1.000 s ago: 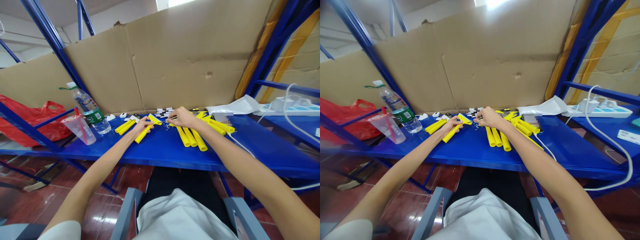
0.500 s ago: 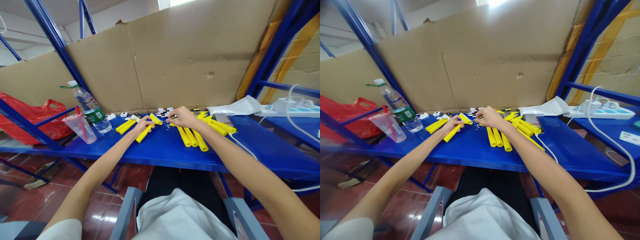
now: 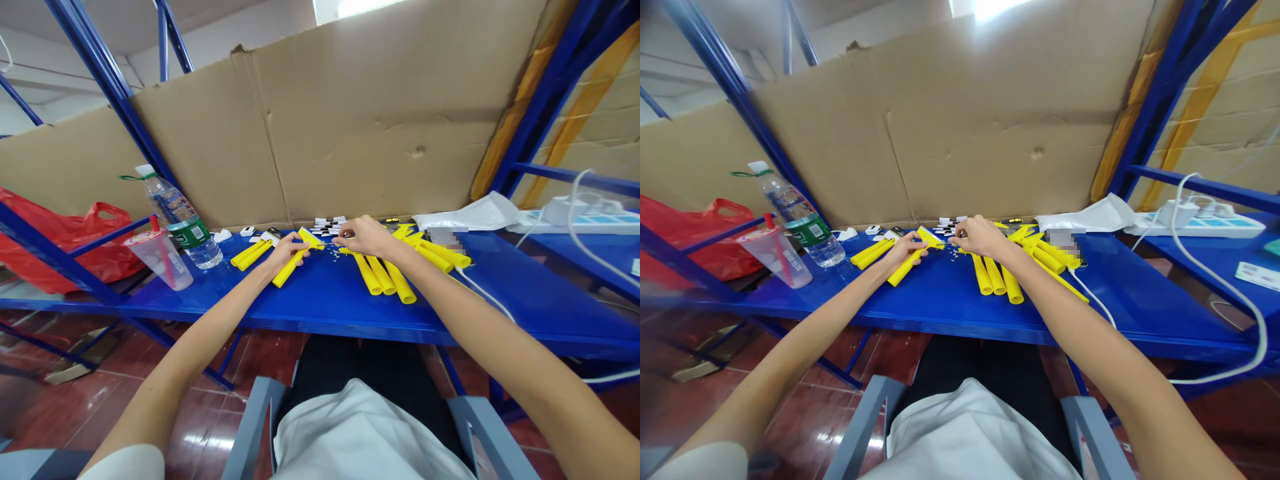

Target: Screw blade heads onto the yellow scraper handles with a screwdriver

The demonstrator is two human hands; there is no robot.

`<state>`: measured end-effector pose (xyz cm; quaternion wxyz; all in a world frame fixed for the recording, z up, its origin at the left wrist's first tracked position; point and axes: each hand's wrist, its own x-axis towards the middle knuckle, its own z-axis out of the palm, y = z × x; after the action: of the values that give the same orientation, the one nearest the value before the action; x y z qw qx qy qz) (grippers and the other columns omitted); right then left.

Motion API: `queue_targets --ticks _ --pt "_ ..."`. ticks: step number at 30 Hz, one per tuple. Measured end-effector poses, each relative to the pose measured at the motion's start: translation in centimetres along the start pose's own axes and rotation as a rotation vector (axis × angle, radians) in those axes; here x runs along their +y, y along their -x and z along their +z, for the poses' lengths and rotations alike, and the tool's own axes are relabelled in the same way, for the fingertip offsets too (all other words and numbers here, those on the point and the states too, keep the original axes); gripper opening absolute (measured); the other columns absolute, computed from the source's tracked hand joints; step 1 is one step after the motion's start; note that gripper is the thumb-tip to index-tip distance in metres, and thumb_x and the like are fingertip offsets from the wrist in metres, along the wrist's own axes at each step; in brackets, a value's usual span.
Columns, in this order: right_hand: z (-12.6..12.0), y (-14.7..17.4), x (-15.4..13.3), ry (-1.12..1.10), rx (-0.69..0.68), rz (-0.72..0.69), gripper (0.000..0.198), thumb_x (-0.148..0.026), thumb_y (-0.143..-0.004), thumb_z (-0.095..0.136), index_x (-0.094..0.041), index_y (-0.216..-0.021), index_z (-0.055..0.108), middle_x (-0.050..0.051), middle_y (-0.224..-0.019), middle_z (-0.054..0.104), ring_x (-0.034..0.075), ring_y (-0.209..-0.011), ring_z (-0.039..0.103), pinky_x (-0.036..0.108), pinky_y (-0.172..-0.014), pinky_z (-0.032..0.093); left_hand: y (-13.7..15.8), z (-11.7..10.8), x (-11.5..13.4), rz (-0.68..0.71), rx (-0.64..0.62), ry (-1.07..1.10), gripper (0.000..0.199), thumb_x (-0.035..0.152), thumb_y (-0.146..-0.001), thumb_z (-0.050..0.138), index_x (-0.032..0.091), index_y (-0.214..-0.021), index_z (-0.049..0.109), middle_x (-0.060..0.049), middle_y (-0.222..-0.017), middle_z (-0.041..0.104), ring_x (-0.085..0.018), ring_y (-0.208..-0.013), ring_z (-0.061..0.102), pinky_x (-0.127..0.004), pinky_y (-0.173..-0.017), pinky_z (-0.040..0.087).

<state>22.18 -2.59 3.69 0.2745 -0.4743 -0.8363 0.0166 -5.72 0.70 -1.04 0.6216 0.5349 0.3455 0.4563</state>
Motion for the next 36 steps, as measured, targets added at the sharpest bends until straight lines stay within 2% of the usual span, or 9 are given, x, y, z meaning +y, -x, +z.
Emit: queue_targets --ticks 4,8,11,16,19,25,30,32,36 --pt "0.06 -0.05 0.23 -0.049 -0.054 -0.105 0.031 -0.028 -0.082 0.091 -0.021 -0.11 0.08 0.01 -0.116 0.084 0.03 -0.106 0.077 0.035 -0.087 0.055 -0.01 0.02 0.06 0.02 0.01 0.003 0.057 0.02 -0.067 0.097 0.024 -0.095 0.047 0.0 -0.087 0.068 -0.013 -0.061 0.064 -0.016 -0.041 0.036" --pt "-0.07 0.1 -0.06 0.055 -0.007 -0.051 0.01 -0.033 -0.094 0.079 -0.024 -0.098 0.082 0.009 -0.105 0.085 0.031 -0.1 0.078 0.037 -0.081 0.052 -0.01 -0.03 0.21 0.032 0.045 0.014 0.056 0.02 -0.068 0.096 0.024 -0.097 0.048 0.0 -0.086 0.067 -0.014 -0.062 0.065 -0.016 -0.041 0.036" --pt "-0.23 0.12 -0.19 0.077 0.01 0.017 0.031 -0.045 -0.104 0.068 -0.025 -0.086 0.083 0.01 -0.089 0.083 0.032 -0.091 0.078 0.039 -0.079 0.051 0.05 0.1 0.2 0.034 0.032 0.008 0.057 0.02 -0.068 0.097 0.024 -0.097 0.048 0.0 -0.086 0.067 -0.014 -0.062 0.066 -0.017 -0.041 0.037" --pt "-0.2 -0.09 0.22 -0.066 -0.031 -0.116 0.026 -0.037 -0.086 0.089 -0.021 -0.104 0.081 0.011 -0.112 0.084 0.031 -0.103 0.078 0.038 -0.087 0.055 0.05 0.2 0.05 0.029 0.027 -0.018 0.058 0.022 -0.067 0.097 0.025 -0.096 0.047 0.0 -0.083 0.066 -0.015 -0.062 0.066 -0.017 -0.041 0.036" --pt "-0.28 -0.03 0.14 -0.039 -0.025 -0.123 0.016 -0.026 -0.086 0.084 -0.02 -0.1 0.08 0.009 -0.107 0.084 0.03 -0.098 0.078 0.036 -0.084 0.054 0.01 0.07 0.13 0.043 0.032 -0.014 0.058 0.023 -0.067 0.097 0.025 -0.097 0.047 0.0 -0.084 0.066 -0.015 -0.063 0.066 -0.017 -0.042 0.037" --pt "-0.36 0.05 0.02 0.058 -0.03 -0.007 0.026 -0.047 -0.099 0.073 -0.024 -0.092 0.083 0.01 -0.096 0.085 0.033 -0.093 0.077 0.039 -0.077 0.05 0.09 0.19 0.19 0.046 0.019 -0.014 0.057 0.023 -0.068 0.097 0.025 -0.097 0.047 -0.001 -0.088 0.068 -0.014 -0.063 0.066 -0.017 -0.042 0.038" --pt "-0.31 0.03 0.16 -0.002 -0.02 -0.105 0.024 -0.03 -0.087 0.086 -0.023 -0.109 0.079 0.008 -0.115 0.084 0.03 -0.105 0.077 0.035 -0.083 0.052 0.02 0.15 0.25 0.05 0.023 -0.005 0.059 0.023 -0.068 0.097 0.025 -0.098 0.046 -0.001 -0.087 0.068 -0.014 -0.062 0.065 -0.016 -0.042 0.038" --pt "-0.47 0.12 -0.05 0.046 -0.012 -0.061 0.013 -0.034 -0.094 0.081 -0.023 -0.102 0.08 0.008 -0.11 0.085 0.031 -0.102 0.077 0.036 -0.081 0.051 0.02 0.11 0.3 0.058 0.019 -0.006 0.058 0.023 -0.068 0.096 0.025 -0.098 0.047 -0.002 -0.089 0.069 -0.014 -0.063 0.066 -0.017 -0.043 0.038" --pt "-0.44 0.14 -0.06 0.073 -0.058 0.008 0.029 -0.049 -0.102 0.073 -0.023 -0.091 0.081 0.01 -0.097 0.084 0.03 -0.094 0.077 0.036 -0.079 0.05 0.14 0.28 0.26 0.047 0.023 -0.017 0.059 0.023 -0.067 0.097 0.024 -0.097 0.047 -0.001 -0.087 0.068 -0.015 -0.063 0.066 -0.016 -0.042 0.037"
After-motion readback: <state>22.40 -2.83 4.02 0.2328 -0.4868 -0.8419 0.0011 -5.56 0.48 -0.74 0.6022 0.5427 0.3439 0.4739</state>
